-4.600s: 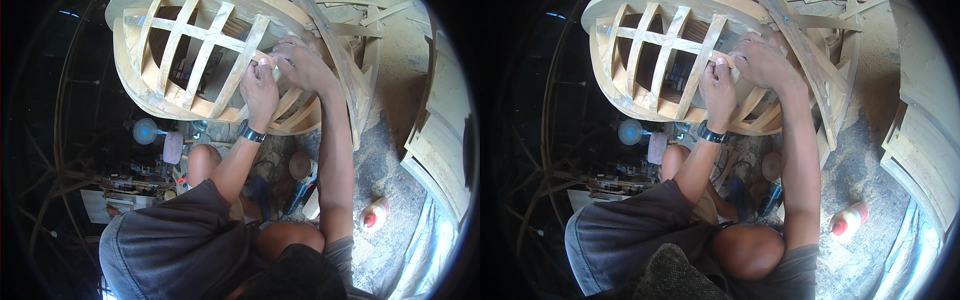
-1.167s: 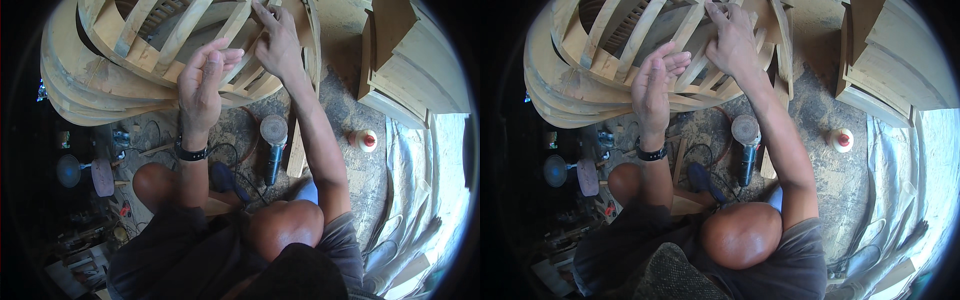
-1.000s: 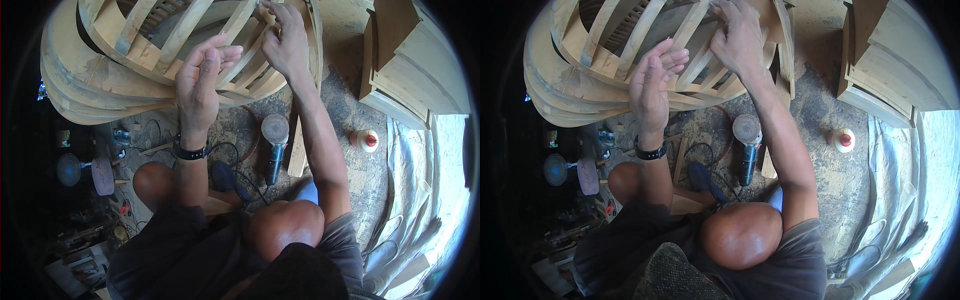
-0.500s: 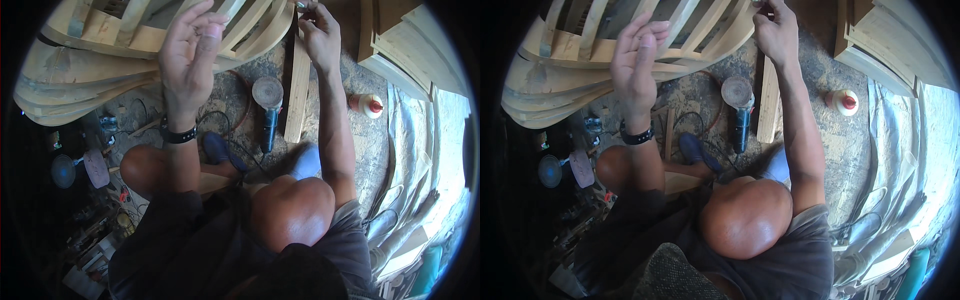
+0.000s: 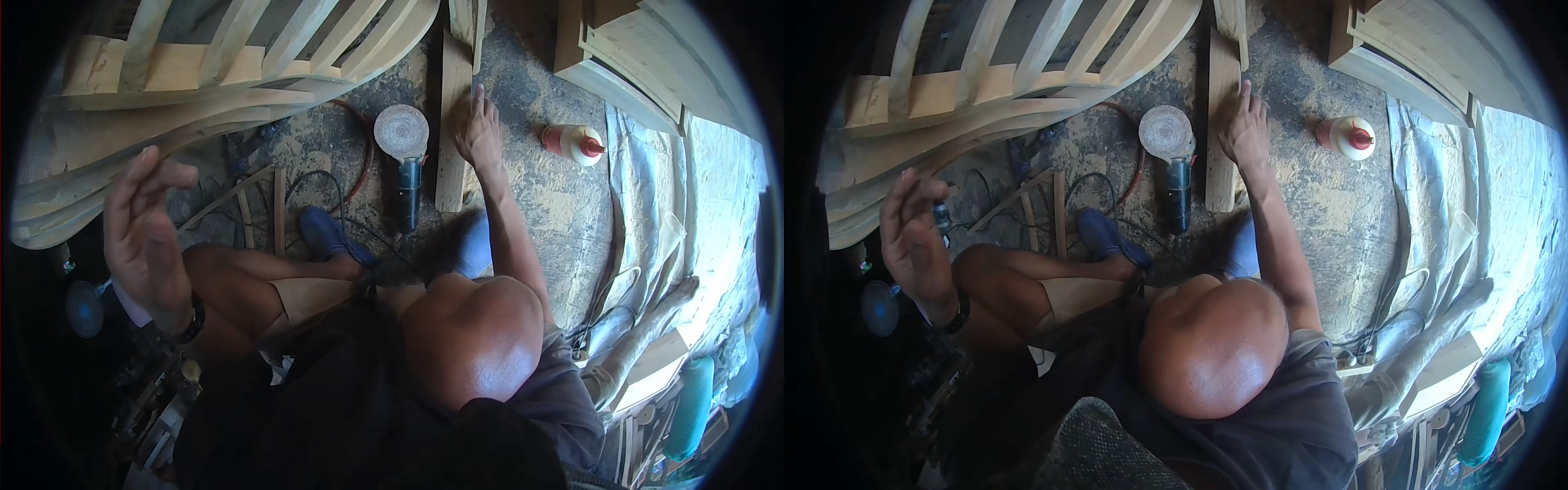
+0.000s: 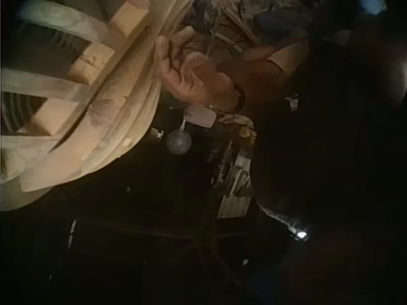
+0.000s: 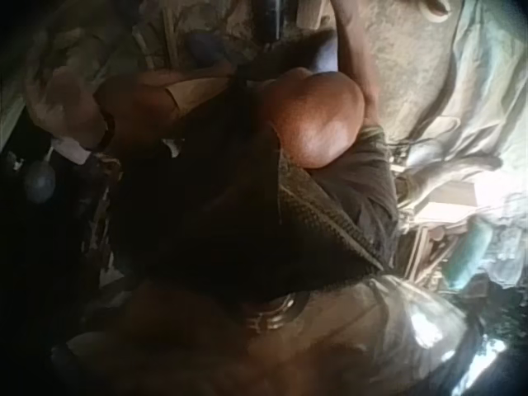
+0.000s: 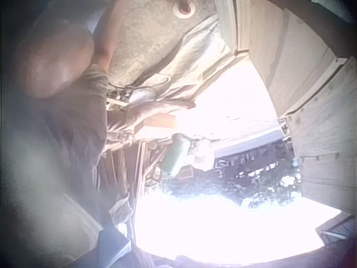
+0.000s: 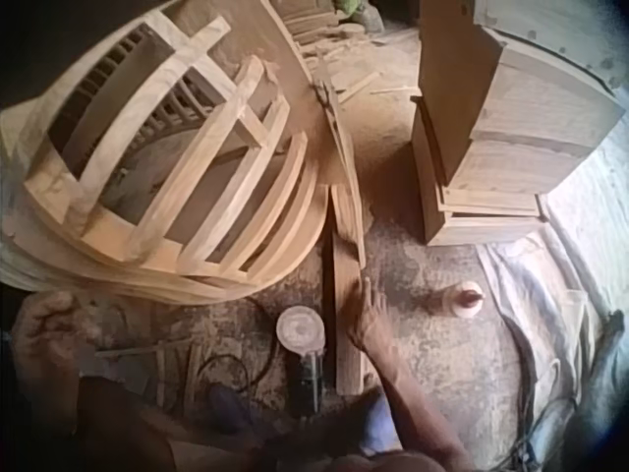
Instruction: The person sands a small wooden block using a power sander, applies glue to it from a bottle, and then attaches it to a larger curved wooden frame using a pneumatic nail gun before sanding the frame itself.
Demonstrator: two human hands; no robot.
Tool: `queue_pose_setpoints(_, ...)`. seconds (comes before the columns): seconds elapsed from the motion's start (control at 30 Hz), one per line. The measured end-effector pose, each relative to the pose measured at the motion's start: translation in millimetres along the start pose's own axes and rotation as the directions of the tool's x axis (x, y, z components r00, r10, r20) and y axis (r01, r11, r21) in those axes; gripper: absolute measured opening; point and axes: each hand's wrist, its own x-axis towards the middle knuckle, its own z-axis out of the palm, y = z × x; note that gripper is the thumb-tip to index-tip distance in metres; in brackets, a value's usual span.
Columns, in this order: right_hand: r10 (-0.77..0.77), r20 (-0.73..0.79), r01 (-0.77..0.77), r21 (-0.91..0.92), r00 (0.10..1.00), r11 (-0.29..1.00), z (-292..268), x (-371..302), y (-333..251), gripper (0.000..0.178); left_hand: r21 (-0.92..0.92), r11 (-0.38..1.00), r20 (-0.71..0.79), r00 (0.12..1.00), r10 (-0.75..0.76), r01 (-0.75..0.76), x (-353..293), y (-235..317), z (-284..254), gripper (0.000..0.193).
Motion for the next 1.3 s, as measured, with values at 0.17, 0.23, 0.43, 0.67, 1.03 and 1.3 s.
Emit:
queue_pose_setpoints(0.17,-0.110,0.034,0.114,-0.390,0.993,0.914,-20.1,6.5,-20.2,0.085,0.038,0.999,-0.061,0.998,0.034,-0.032,-36.2,-2.1,-74.2,0.062)
queue_pose_setpoints(0.23,-0.169,0.079,0.187,-0.422,0.982,0.887,-20.7,1.0,-19.5,0.082,0.055,0.998,-0.124,0.992,0.023,-0.016,-52.7,-1.9,-93.8,0.063)
queue_pose_setpoints(0.43,-0.227,0.301,0.350,-0.459,0.926,0.817,-32.4,-31.4,-19.4,0.066,-0.026,0.996,-0.282,0.955,-0.090,0.086,-94.5,-41.4,-120.3,0.063)
queue_pose_setpoints(0.67,0.201,0.604,0.215,-0.544,0.771,0.811,-53.6,-66.4,-34.2,0.078,-0.204,0.726,-0.222,0.692,-0.687,0.656,-159.5,-174.7,-64.2,0.047)
queue_pose_setpoints(1.03,0.119,0.956,0.281,-0.196,0.270,0.939,-160.2,-49.7,-103.9,0.067,-0.080,0.735,-0.451,0.633,-0.629,0.673,-193.6,-408.6,26.9,0.045)
queue_pose_setpoints(1.3,-0.264,0.905,0.360,0.136,0.335,0.923,-189.8,-26.6,-226.2,0.064,0.259,0.385,-0.582,0.461,-0.670,0.886,-183.1,-582.1,-39.3,0.091)
